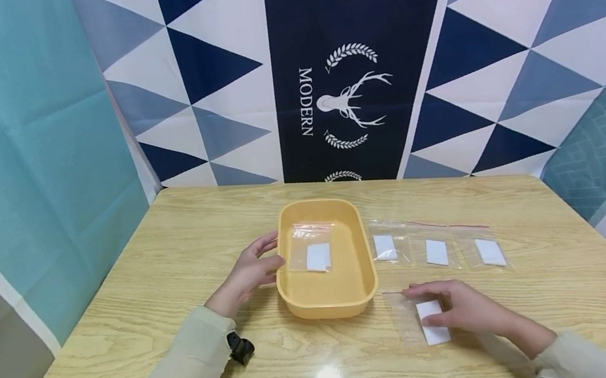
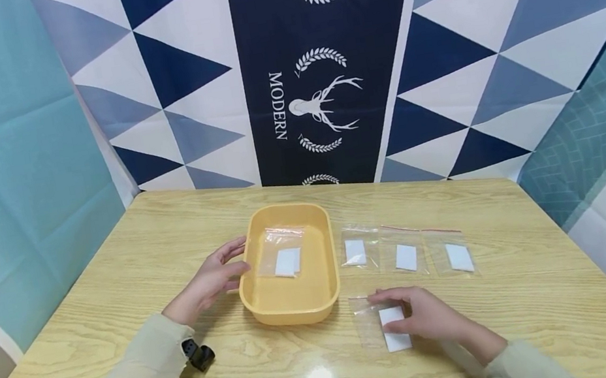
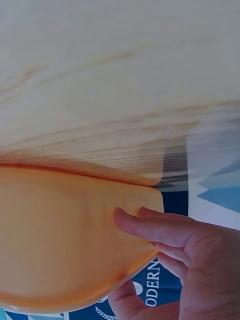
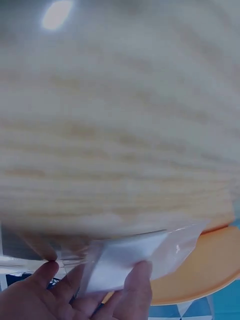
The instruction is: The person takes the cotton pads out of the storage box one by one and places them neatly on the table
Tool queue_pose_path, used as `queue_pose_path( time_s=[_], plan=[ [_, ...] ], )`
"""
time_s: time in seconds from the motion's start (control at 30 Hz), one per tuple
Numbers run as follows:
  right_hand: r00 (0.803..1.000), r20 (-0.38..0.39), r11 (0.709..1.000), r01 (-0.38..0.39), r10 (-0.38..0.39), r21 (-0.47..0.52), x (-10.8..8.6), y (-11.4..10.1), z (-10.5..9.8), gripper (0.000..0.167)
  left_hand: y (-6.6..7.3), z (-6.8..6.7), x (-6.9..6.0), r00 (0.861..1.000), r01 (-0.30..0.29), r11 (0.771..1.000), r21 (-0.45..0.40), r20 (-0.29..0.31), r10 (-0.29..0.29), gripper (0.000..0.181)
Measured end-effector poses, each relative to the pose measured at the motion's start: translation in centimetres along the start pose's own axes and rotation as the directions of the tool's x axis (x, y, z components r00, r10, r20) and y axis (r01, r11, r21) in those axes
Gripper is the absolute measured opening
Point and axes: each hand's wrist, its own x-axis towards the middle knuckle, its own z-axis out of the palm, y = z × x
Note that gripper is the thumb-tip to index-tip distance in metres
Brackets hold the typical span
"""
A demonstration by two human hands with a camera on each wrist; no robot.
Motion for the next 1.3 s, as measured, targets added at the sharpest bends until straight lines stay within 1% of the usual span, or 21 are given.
queue_pose_path(
  time_s=[0.1,0.17,0.23,0.33,0.47,0.53,0.67,0.8,0.9,0.97,1.03,1.1,1.17,1.23,1.3],
  plan=[
    [0.997,0.032,0.997,0.073,-0.073,-0.014,-0.3,0.1,0.2,0.050,1.2,0.2,-1.0,1.000,0.006,1.000,0.001,0.016,-0.006,0.065],
    [0.988,0.050,0.989,0.145,-0.144,-0.018,-0.3,0.1,0.3,0.051,1.9,0.3,-1.6,1.000,0.010,1.000,0.003,0.027,-0.010,0.066],
    [0.980,0.061,0.982,0.190,-0.188,-0.016,-0.1,0.1,0.3,0.051,2.6,0.4,-2.2,0.999,0.011,1.000,0.006,0.044,-0.012,0.067],
    [0.982,0.081,0.985,0.172,-0.171,-0.005,0.5,0.2,0.2,0.054,2.1,0.3,-1.7,0.999,0.008,1.000,0.007,0.045,-0.008,0.066],
    [0.986,0.104,0.991,0.132,-0.133,0.014,1.3,0.7,-0.1,0.055,1.0,0.0,-0.7,0.999,0.001,1.000,-0.005,0.046,-0.001,0.066],
    [0.985,0.114,0.992,0.127,-0.129,0.020,1.6,1.0,-0.3,0.056,0.4,-0.1,-0.3,0.999,-0.002,1.000,-0.006,0.042,0.002,0.065],
    [0.986,0.130,0.994,0.103,-0.107,0.034,2.2,1.4,-0.5,0.057,0.0,-0.1,0.0,1.000,-0.011,1.000,0.000,0.026,0.011,0.064],
    [0.987,0.130,0.995,0.089,-0.093,0.037,2.7,1.6,-0.5,0.057,-0.1,0.0,0.0,1.000,-0.012,1.000,0.005,0.014,0.012,0.063],
    [0.988,0.123,0.995,0.092,-0.096,0.037,2.9,1.6,-0.5,0.057,-0.1,0.0,0.0,1.000,-0.010,1.000,0.005,0.012,0.010,0.063],
    [0.987,0.114,0.993,0.111,-0.114,0.032,3.0,1.5,-0.6,0.056,-0.2,0.0,0.1,1.000,-0.012,1.000,0.000,0.009,0.012,0.063],
    [0.988,0.088,0.992,0.122,-0.123,0.013,3.1,1.2,-0.7,0.055,-0.2,0.0,0.1,1.000,-0.018,1.000,-0.003,0.010,0.018,0.063],
    [0.991,0.051,0.992,0.126,-0.126,-0.008,3.2,0.9,-0.8,0.052,-0.2,0.0,0.1,1.000,-0.023,1.000,-0.010,0.012,0.023,0.064],
    [0.995,0.002,0.995,0.104,-0.104,-0.008,3.4,0.5,-1.0,0.048,-0.2,0.0,0.2,1.000,-0.024,1.000,-0.014,0.014,0.024,0.064],
    [0.996,-0.046,0.997,0.072,-0.071,0.025,3.6,0.2,-1.3,0.044,-0.1,0.0,0.1,1.000,-0.021,1.000,-0.019,0.020,0.021,0.064],
    [0.994,-0.091,0.995,0.063,-0.055,0.079,3.9,-0.1,-1.5,0.041,0.0,0.0,0.0,0.999,-0.016,1.000,-0.020,0.028,0.017,0.065]
  ],
)
